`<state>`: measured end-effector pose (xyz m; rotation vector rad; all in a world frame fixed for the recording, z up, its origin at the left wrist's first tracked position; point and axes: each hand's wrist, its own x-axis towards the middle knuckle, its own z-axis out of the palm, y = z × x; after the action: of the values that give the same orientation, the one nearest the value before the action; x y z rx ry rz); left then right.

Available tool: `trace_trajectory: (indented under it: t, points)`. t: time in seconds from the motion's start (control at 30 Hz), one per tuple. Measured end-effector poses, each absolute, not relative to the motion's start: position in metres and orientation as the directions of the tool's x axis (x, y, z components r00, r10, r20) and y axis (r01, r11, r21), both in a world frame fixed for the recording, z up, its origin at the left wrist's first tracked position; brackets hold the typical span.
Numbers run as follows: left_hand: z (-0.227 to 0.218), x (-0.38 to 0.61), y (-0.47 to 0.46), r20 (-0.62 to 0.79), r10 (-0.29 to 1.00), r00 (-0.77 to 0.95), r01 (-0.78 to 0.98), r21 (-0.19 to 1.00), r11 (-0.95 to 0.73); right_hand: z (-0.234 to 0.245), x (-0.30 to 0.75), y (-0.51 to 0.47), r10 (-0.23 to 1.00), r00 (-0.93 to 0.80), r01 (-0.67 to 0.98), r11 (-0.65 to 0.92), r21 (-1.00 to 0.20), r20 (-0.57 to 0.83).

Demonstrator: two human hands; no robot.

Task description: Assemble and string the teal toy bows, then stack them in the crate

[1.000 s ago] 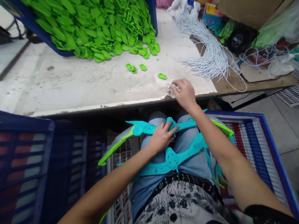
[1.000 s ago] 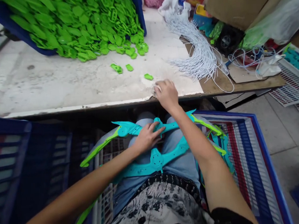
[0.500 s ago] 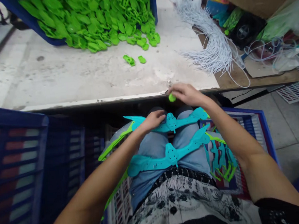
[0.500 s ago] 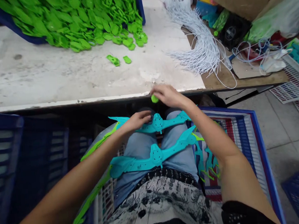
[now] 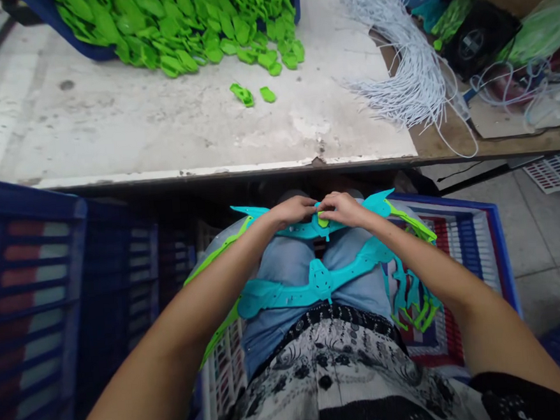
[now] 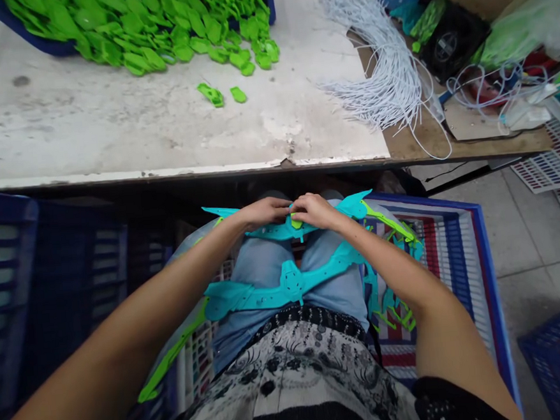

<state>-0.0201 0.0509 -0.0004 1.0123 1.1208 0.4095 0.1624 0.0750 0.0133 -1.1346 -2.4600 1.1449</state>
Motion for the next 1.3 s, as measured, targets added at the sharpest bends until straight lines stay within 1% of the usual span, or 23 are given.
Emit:
trace_trajectory:
  t: [0.07,0.13,0.2,0.27,0.33,0.43,0.5,0.63,0.77,0.83,0.93,1.1,1.17,1.23,1.3]
  points:
    - [0.0,-0.022,0.051,-0.548,0.712,0.438,0.192,0.831,0.522,0.008,0.163,0.07,0.736,-0.674,0.57,0.466,-0.677,-0.06]
    - [0.001,-0.022,0.051,-0.55,0.701,0.454,0.198,0.83,0.522,0.004,0.164,0.064,0.761,-0.649,0.599,0.492,-0.631,-0.023]
    - [0.003,-0.022,0.051,-0.547,0.7,0.459,0.227,0.834,0.503,0.001,0.166,0.058,0.796,-0.605,0.65,0.475,-0.593,-0.026]
    - [0.004,-0.02,0.051,-0.541,0.717,0.439,0.275,0.841,0.466,-0.001,0.168,0.052,0.831,-0.553,0.697,0.421,-0.58,-0.061]
    - [0.004,-0.017,0.05,-0.533,0.738,0.413,0.318,0.844,0.431,-0.004,0.17,0.05,0.845,-0.522,0.714,0.355,-0.603,-0.121]
    - [0.002,-0.015,0.049,-0.504,0.761,0.408,0.348,0.857,0.381,-0.007,0.174,0.051,0.822,-0.537,0.68,0.29,-0.673,-0.188]
    - [0.0,-0.015,0.049,-0.479,0.774,0.414,0.358,0.867,0.345,-0.007,0.176,0.054,0.801,-0.566,0.647,0.285,-0.707,-0.195]
    - [-0.007,-0.017,0.05,-0.456,0.787,0.416,0.401,0.869,0.292,-0.007,0.18,0.059,0.746,-0.627,0.618,0.301,-0.727,-0.224]
    - [-0.01,-0.017,0.05,-0.429,0.809,0.403,0.422,0.871,0.251,-0.01,0.18,0.064,0.722,-0.644,0.576,0.239,-0.782,-0.253]
    - [-0.009,-0.015,0.049,-0.428,0.813,0.394,0.419,0.871,0.256,-0.012,0.177,0.068,0.723,-0.636,0.568,0.202,-0.798,-0.27]
    - [-0.005,-0.012,0.048,-0.451,0.814,0.368,0.425,0.859,0.284,-0.014,0.173,0.073,0.713,-0.62,0.596,0.156,-0.788,-0.328]
    - [-0.007,-0.006,0.052,-0.557,0.791,0.252,0.407,0.803,0.436,-0.019,0.169,0.077,0.747,-0.564,0.607,0.087,-0.79,-0.352]
    - [-0.008,-0.005,0.054,-0.573,0.785,0.235,0.43,0.786,0.445,-0.021,0.17,0.078,0.743,-0.561,0.595,0.056,-0.802,-0.364]
    - [-0.005,-0.003,0.054,-0.515,0.823,0.24,0.49,0.796,0.355,-0.019,0.172,0.078,0.734,-0.571,0.597,0.066,-0.799,-0.367]
    - [0.004,-0.003,0.048,-0.401,0.89,0.216,0.543,0.807,0.231,-0.006,0.173,0.075,0.748,-0.57,0.64,0.144,-0.755,-0.34]
